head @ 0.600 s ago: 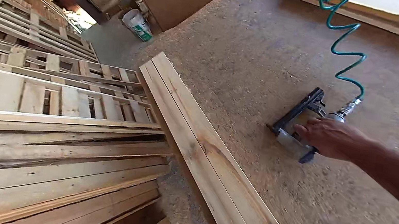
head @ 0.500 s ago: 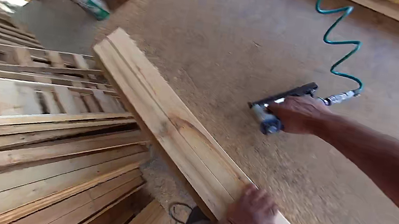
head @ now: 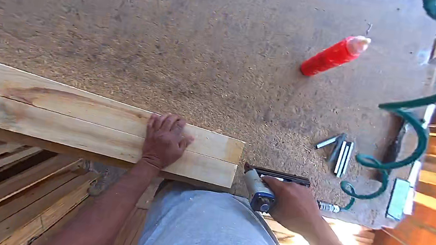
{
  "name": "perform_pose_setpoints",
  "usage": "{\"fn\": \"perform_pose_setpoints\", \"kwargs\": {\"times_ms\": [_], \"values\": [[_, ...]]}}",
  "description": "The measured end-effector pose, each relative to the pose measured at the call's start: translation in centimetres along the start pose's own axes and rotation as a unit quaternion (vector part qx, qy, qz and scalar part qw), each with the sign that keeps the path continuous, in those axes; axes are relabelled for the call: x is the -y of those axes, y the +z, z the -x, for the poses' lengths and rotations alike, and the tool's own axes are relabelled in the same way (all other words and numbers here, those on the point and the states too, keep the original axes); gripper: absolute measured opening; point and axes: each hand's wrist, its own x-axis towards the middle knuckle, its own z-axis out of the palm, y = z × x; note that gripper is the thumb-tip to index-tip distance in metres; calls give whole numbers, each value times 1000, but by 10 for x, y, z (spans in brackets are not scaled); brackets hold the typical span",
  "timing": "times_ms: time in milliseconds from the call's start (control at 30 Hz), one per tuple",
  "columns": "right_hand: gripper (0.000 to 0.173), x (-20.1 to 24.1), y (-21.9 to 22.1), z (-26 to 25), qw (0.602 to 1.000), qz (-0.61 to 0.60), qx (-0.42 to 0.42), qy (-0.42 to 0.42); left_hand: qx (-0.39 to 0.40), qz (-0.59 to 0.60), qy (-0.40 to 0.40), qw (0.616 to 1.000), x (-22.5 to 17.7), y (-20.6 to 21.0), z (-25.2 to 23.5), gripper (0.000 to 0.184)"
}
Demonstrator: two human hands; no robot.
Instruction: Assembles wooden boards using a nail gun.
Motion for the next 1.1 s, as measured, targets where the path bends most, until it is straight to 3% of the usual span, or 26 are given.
{"fn": "perform_pose_setpoints", "kwargs": {"times_ms": [133, 233, 367, 433, 633, 967, 1100], "values": [[50, -23, 33, -2, 998, -49, 24, 13, -6, -17, 3, 1000, -8, 3, 3, 75], [49, -34, 39, -7, 997, -65, 27, -2, 15, -5, -15, 1000, -25, 7, 6, 88], [43, -47, 33, -8, 999, -16, 46, -9, 21, -12, -28, 999, -36, 13, 7, 91], [35, -44, 33, -9, 998, 4, 55, -20, 19, -16, -31, 999, -36, 14, 7, 91], [35, -1, 27, -17, 997, -8, 73, -9, 9, -22, -31, 999, -33, 16, 5, 89], [35, -1, 25, -20, 997, -22, 80, -2, 5, -31, -34, 999, -32, 16, 6, 88], [43, -3, 20, -18, 994, -24, 104, 20, 15, -43, -14, 999, -35, 17, 6, 87]]}}
